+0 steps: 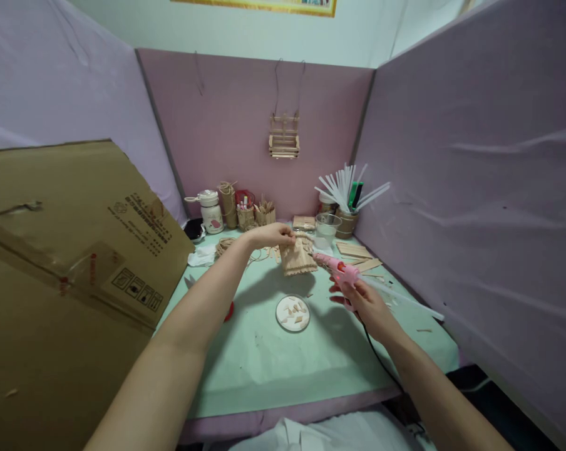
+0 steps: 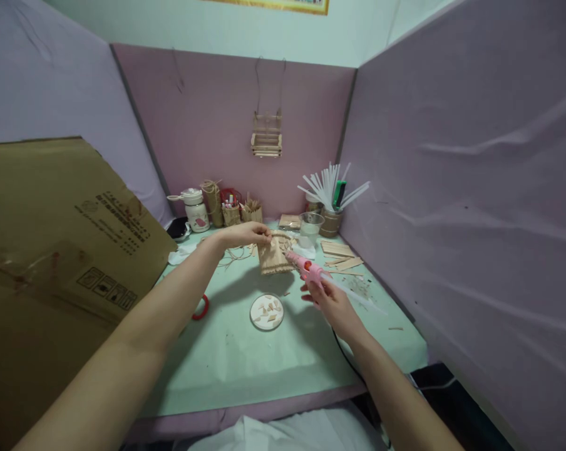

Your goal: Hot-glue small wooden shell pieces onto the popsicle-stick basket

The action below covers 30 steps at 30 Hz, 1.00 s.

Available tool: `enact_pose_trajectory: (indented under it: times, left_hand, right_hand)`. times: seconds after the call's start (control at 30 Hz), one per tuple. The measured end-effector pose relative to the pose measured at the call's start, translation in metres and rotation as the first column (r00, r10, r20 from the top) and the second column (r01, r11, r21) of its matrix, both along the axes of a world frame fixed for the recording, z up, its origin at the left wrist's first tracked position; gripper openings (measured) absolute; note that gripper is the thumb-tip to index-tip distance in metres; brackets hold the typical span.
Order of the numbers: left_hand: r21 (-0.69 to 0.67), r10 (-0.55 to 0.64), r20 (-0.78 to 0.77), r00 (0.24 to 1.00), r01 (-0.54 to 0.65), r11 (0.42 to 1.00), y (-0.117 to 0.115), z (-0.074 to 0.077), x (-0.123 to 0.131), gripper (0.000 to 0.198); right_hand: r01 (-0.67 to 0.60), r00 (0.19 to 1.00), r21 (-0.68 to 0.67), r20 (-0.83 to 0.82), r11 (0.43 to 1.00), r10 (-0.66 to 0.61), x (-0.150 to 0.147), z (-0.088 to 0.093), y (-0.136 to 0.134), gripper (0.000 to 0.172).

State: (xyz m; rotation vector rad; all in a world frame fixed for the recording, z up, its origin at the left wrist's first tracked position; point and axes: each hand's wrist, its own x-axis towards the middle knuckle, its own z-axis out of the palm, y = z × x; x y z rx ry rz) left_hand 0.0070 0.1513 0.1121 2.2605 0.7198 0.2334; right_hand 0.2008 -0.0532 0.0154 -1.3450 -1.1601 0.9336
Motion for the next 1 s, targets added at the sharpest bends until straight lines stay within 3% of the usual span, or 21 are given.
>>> enact_pose_trajectory:
  times: [0.2, 1.0]
  left_hand:
    - [-0.001, -0.007, -0.005, 1.0, 0.007, 1.0, -0.001, 0.0, 0.006, 0.021]
    - [0.047, 0.052, -0.048, 0.997, -0.049, 0.998, -0.008, 0.003, 0.012, 0.017]
  right_hand:
    - [0.008, 0.978, 0.048, 0.207, 0.999, -0.018, -0.002, 0.003, 0.01, 0.056]
    - [0.016, 0.98, 0.067, 0.197, 0.998, -0.029, -0.004, -0.003, 0.019, 0.059]
